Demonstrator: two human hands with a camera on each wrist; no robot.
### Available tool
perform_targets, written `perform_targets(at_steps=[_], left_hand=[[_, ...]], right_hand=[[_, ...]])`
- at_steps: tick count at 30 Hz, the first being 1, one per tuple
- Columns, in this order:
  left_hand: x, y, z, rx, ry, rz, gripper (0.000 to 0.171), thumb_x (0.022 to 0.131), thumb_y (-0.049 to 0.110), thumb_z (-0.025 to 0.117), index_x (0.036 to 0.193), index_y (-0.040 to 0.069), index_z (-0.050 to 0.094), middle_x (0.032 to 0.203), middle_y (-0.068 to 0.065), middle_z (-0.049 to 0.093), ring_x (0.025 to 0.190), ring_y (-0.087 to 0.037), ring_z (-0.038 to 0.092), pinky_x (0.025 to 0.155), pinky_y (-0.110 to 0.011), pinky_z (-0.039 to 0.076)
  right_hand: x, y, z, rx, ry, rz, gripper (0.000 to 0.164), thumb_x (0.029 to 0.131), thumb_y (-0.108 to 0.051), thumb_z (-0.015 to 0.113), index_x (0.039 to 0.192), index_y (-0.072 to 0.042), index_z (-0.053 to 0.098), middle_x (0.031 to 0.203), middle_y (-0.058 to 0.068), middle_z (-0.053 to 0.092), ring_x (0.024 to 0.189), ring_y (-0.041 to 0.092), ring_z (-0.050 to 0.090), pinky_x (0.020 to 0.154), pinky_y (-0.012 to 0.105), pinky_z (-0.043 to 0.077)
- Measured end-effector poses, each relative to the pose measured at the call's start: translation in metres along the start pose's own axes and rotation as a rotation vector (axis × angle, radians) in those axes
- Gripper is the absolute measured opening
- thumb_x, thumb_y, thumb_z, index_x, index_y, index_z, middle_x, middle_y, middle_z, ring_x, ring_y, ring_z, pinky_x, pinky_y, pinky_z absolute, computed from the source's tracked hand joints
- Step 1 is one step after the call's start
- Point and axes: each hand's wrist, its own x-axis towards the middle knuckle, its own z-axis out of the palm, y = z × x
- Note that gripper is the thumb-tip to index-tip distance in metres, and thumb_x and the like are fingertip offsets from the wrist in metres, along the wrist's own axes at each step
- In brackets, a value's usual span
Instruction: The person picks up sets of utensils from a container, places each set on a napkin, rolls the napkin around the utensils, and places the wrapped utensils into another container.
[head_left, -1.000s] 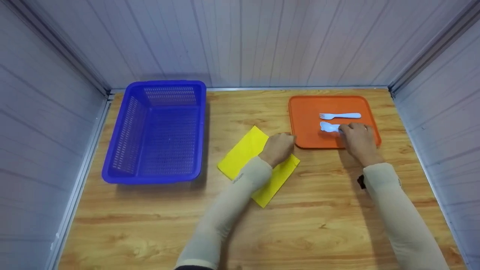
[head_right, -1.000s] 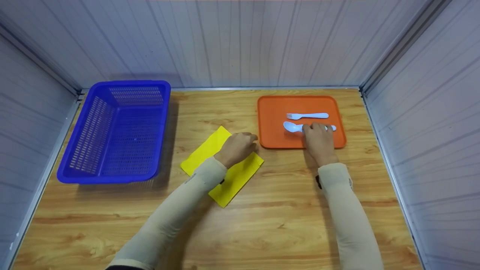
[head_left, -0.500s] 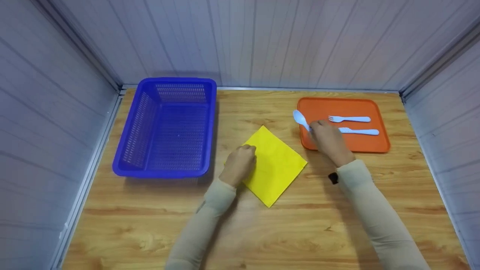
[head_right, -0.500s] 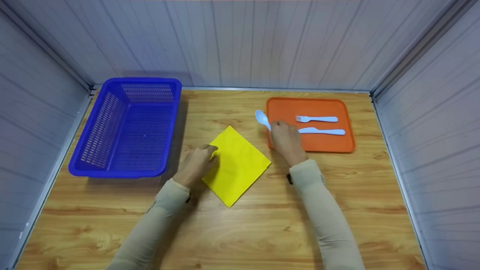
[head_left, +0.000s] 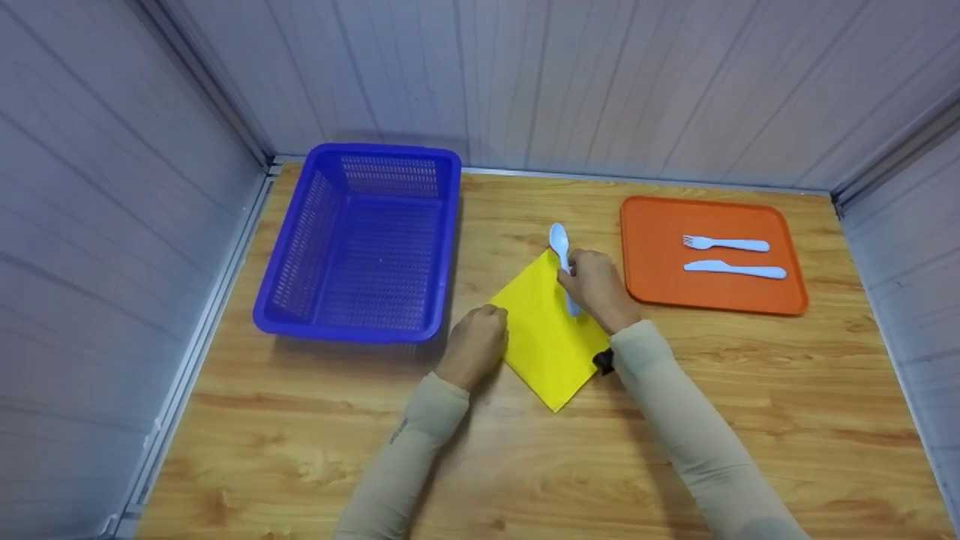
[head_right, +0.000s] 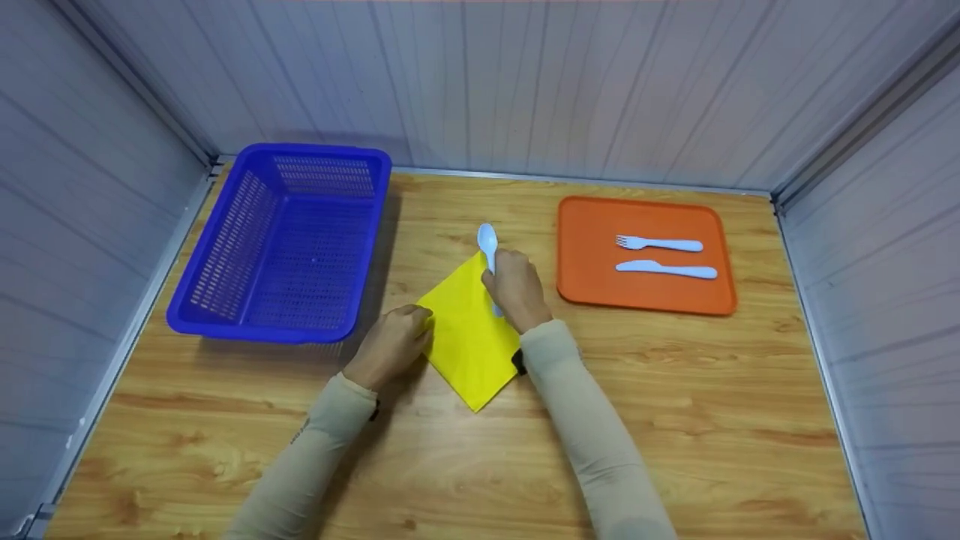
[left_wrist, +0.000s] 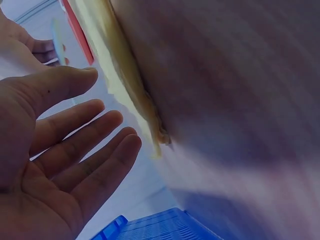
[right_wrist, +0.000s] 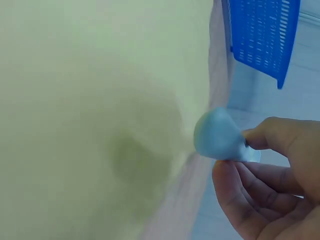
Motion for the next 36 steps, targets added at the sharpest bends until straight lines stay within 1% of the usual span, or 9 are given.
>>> perform_targets(at_steps=[3, 5, 10, 12, 15, 22, 27, 30, 36], left_hand=[[-0.001, 0.0, 0.002, 0.009, -0.005, 0.014, 0.01, 0.09, -0.002, 0.061, 0.088, -0.002, 0.07, 0.084, -0.012, 0.067, 0.071, -0.027, 0.065, 0.061, -0.035, 0.057], [-0.002, 0.0, 0.003, 0.017, -0.021, 0.02, 0.008, 0.089, -0.001, 0.062, 0.089, -0.002, 0.07, 0.086, -0.013, 0.067, 0.073, -0.028, 0.065, 0.063, -0.036, 0.058], [-0.003, 0.001, 0.003, 0.026, -0.104, 0.007, 0.011, 0.087, 0.005, 0.068, 0.093, -0.002, 0.071, 0.092, -0.014, 0.067, 0.078, -0.03, 0.064, 0.068, -0.038, 0.058], [-0.003, 0.001, 0.003, 0.022, -0.136, -0.003, 0.013, 0.086, 0.007, 0.069, 0.095, -0.003, 0.071, 0.094, -0.015, 0.067, 0.082, -0.031, 0.064, 0.07, -0.039, 0.058], [-0.003, 0.001, 0.004, 0.007, -0.163, -0.018, 0.014, 0.086, 0.007, 0.07, 0.096, -0.003, 0.072, 0.097, -0.015, 0.067, 0.086, -0.031, 0.063, 0.073, -0.039, 0.058], [-0.004, 0.0, 0.003, -0.005, -0.181, -0.048, 0.016, 0.086, 0.007, 0.07, 0.097, -0.004, 0.072, 0.101, -0.015, 0.066, 0.09, -0.031, 0.063, 0.078, -0.038, 0.058], [-0.005, -0.002, 0.003, -0.011, -0.172, -0.057, 0.018, 0.086, 0.007, 0.071, 0.098, -0.005, 0.072, 0.105, -0.017, 0.066, 0.093, -0.032, 0.063, 0.081, -0.038, 0.057], [-0.006, -0.003, 0.003, -0.014, -0.168, -0.057, 0.018, 0.086, 0.007, 0.071, 0.099, -0.006, 0.072, 0.105, -0.017, 0.065, 0.092, -0.033, 0.063, 0.08, -0.038, 0.057], [-0.008, -0.003, 0.001, -0.03, -0.209, -0.073, 0.023, 0.089, 0.007, 0.068, 0.108, -0.005, 0.07, 0.113, -0.018, 0.064, 0.101, -0.034, 0.062, 0.081, -0.037, 0.058]], right_hand=[[0.002, -0.005, 0.012, 0.037, -0.009, 0.027, 0.016, 0.096, -0.014, 0.06, 0.097, 0.001, 0.067, 0.082, 0.011, 0.063, 0.063, 0.018, 0.06, 0.052, 0.028, 0.052], [0.003, -0.008, 0.02, 0.046, -0.008, 0.024, 0.017, 0.094, -0.013, 0.061, 0.096, 0.002, 0.068, 0.08, 0.011, 0.064, 0.062, 0.018, 0.06, 0.051, 0.027, 0.051], [0.003, -0.014, 0.034, 0.068, -0.021, 0.036, 0.016, 0.092, -0.015, 0.063, 0.089, -0.001, 0.07, 0.077, 0.008, 0.065, 0.061, 0.016, 0.061, 0.052, 0.027, 0.05], [0.003, -0.016, 0.037, 0.078, -0.033, 0.051, 0.014, 0.092, -0.015, 0.064, 0.085, -0.003, 0.069, 0.074, 0.007, 0.064, 0.061, 0.016, 0.061, 0.051, 0.027, 0.05], [0.003, -0.017, 0.042, 0.082, -0.039, 0.074, 0.015, 0.092, -0.014, 0.064, 0.08, -0.005, 0.065, 0.07, 0.005, 0.062, 0.058, 0.016, 0.06, 0.05, 0.027, 0.049], [0.005, -0.022, 0.046, 0.052, -0.054, 0.102, 0.02, 0.095, -0.017, 0.065, 0.079, -0.005, 0.061, 0.07, 0.005, 0.058, 0.058, 0.016, 0.058, 0.05, 0.026, 0.048], [0.006, -0.026, 0.048, 0.042, -0.07, 0.115, 0.02, 0.096, -0.018, 0.066, 0.082, -0.005, 0.061, 0.072, 0.006, 0.058, 0.061, 0.017, 0.059, 0.051, 0.027, 0.048], [0.005, -0.026, 0.05, 0.039, -0.056, 0.1, 0.021, 0.096, -0.019, 0.066, 0.081, -0.005, 0.061, 0.071, 0.005, 0.058, 0.06, 0.016, 0.058, 0.051, 0.026, 0.048], [0.004, -0.025, 0.051, 0.021, -0.007, 0.037, 0.026, 0.095, -0.021, 0.069, 0.075, -0.005, 0.062, 0.067, 0.005, 0.061, 0.056, 0.016, 0.059, 0.049, 0.027, 0.047]])
